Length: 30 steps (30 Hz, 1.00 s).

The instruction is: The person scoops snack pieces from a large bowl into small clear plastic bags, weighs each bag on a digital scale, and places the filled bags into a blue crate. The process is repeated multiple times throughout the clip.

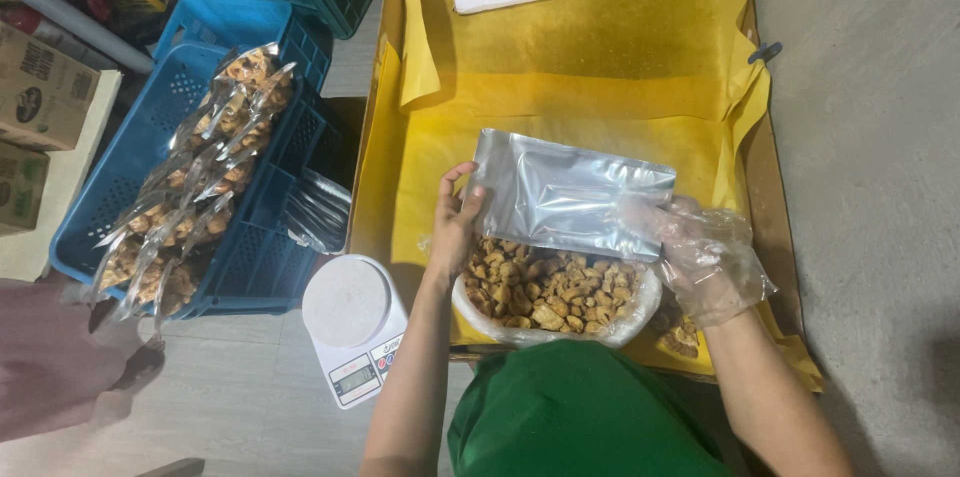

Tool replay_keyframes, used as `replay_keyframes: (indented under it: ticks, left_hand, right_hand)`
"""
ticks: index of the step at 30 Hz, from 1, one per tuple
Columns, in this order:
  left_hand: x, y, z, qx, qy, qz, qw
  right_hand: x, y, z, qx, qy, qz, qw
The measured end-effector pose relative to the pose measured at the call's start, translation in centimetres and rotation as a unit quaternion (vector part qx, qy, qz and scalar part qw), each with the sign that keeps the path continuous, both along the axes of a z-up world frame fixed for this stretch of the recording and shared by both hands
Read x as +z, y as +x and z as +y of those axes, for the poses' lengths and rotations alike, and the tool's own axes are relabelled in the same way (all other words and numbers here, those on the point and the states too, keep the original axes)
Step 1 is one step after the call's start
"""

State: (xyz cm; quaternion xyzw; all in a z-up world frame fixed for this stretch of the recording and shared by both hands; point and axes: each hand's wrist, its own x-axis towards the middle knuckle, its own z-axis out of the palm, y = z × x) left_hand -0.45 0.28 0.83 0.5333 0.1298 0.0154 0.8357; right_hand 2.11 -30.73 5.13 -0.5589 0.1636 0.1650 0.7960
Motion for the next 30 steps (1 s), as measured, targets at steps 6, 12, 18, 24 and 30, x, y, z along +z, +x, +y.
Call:
replay_keyframes:
  ticks: [6,12,18,24,30]
  left_hand:
    - [1.0,-0.5,1.8,-0.05,-0.187,0.01,0.981]
    - [-2.6,0.1,1.8,-0.054,-0.201,-0.012,0.978]
    - [-3.3,0.6,0.8,-0.038,-0.213,0.001,0.976]
    - [-0.4,0.3,-0.2,-0.027,-0.196,0.018,0.98]
    - [-2.0,0.7,0.1,0.01,-0.087,-0.035,0.996]
  right_hand:
    - [1.8,-0.9,-0.9,0.002,0.106,-0.024,0.994]
    - [2.4,-0.8,0.0,0.012,0.008,-0.023,1.0]
    - [2.3,-0.8,0.6,0.026,-0.007,-0.015,1.0]
    - [3.3,-0.7,0.9,0.077,0.022,-0.044,0.996]
    - [3.1,-1.2,0.4,0.06,0.012,-0.079,0.995]
